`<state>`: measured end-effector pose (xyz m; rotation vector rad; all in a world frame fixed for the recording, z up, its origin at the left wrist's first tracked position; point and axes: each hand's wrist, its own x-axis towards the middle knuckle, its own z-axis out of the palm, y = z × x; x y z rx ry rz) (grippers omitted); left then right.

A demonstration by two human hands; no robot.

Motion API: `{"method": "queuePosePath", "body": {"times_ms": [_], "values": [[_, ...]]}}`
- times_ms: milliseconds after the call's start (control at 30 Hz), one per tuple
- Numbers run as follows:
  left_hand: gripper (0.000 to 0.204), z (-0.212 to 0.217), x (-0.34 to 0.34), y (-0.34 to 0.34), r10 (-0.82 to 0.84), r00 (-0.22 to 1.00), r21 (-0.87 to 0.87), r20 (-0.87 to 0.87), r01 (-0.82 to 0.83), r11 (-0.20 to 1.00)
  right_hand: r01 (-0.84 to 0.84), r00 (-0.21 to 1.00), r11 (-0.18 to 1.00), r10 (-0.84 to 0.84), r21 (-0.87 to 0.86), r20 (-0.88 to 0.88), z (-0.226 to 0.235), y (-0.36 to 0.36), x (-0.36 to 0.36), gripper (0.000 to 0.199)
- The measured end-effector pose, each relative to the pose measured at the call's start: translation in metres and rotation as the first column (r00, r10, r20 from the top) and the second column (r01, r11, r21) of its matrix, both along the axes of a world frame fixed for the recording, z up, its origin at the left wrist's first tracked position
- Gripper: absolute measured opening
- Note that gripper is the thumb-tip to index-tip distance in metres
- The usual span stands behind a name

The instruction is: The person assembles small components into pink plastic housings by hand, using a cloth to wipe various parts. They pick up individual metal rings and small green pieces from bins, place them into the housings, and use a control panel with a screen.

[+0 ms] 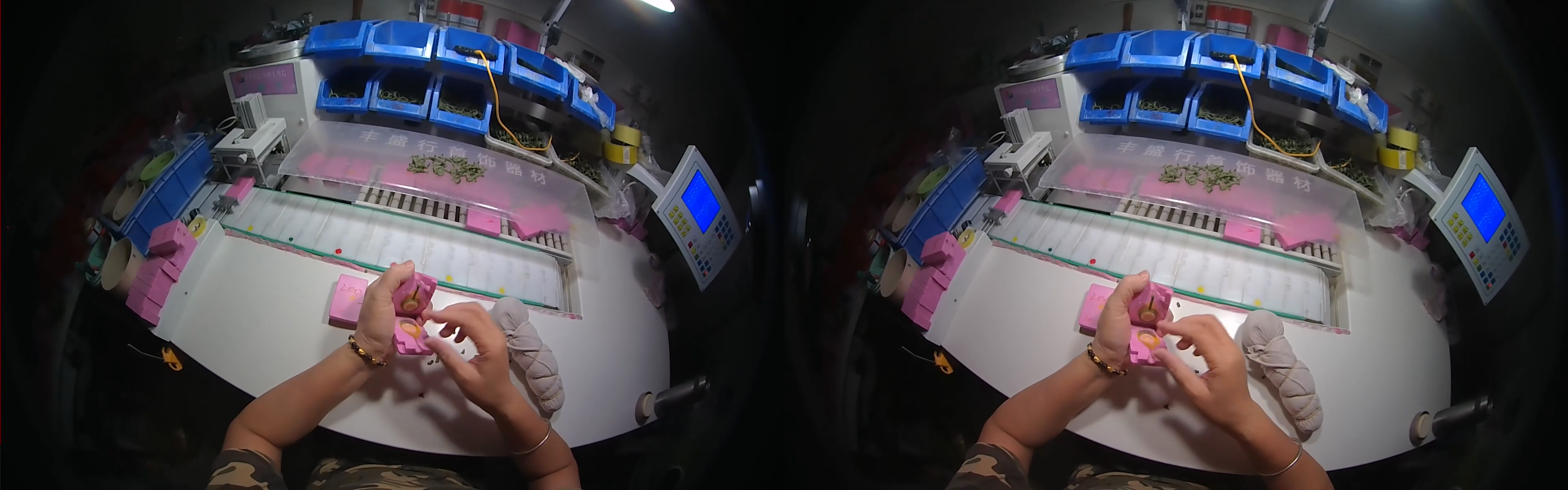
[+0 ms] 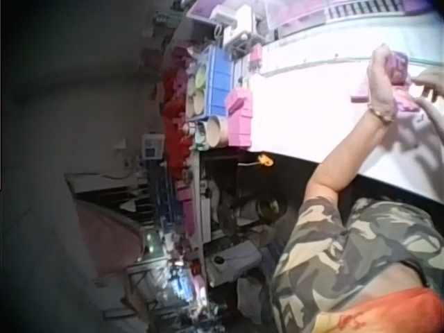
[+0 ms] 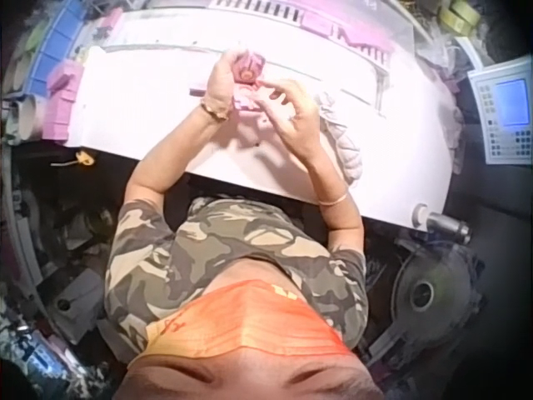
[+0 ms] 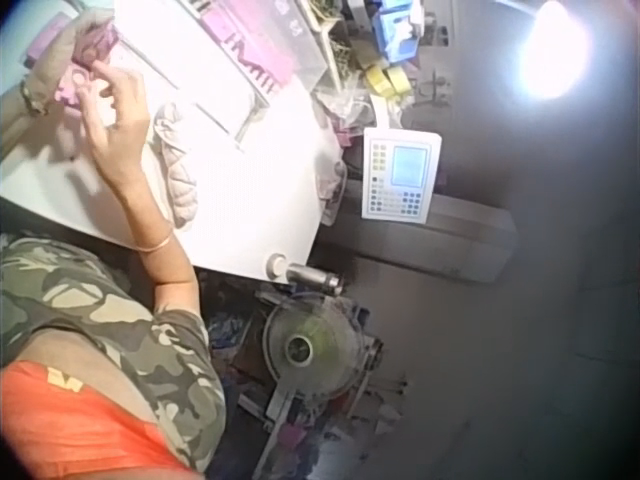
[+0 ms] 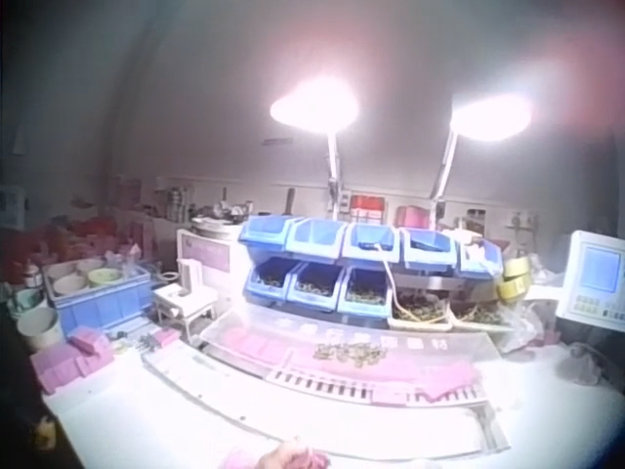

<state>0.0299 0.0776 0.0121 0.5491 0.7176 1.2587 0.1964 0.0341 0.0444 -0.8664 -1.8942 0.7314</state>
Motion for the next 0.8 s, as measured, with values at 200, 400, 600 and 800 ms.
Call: {"method": "queuePosePath", "body": {"times_ms": [200, 400, 600, 800], "values": [[0.029, 0.004, 0.014, -0.013, 0.046, 0.970, 0.134, -0.238, -0.014, 0.991, 0.200, 0.975, 0.970, -0.211, 0.139, 0.065, 0.002, 0.000, -0.003, 0.035], [0.022, -0.008, 0.017, -0.011, 0.204, 0.880, 0.376, -0.429, -0.032, 0.926, 0.192, 0.970, 0.929, -0.229, 0.317, 0.086, -0.005, 0.004, 0.000, 0.024], [0.023, -0.024, 0.013, 0.000, 0.402, 0.806, 0.491, -0.435, -0.161, 0.856, 0.058, 0.991, 0.935, -0.095, 0.349, 0.091, 0.000, 0.003, -0.005, 0.023], [0.032, 0.002, 0.007, 0.000, 0.113, 0.989, 0.080, -0.100, -0.105, 0.991, 0.167, 0.985, 0.960, -0.170, 0.223, -0.007, 0.007, 0.001, 0.001, 0.019]]}}
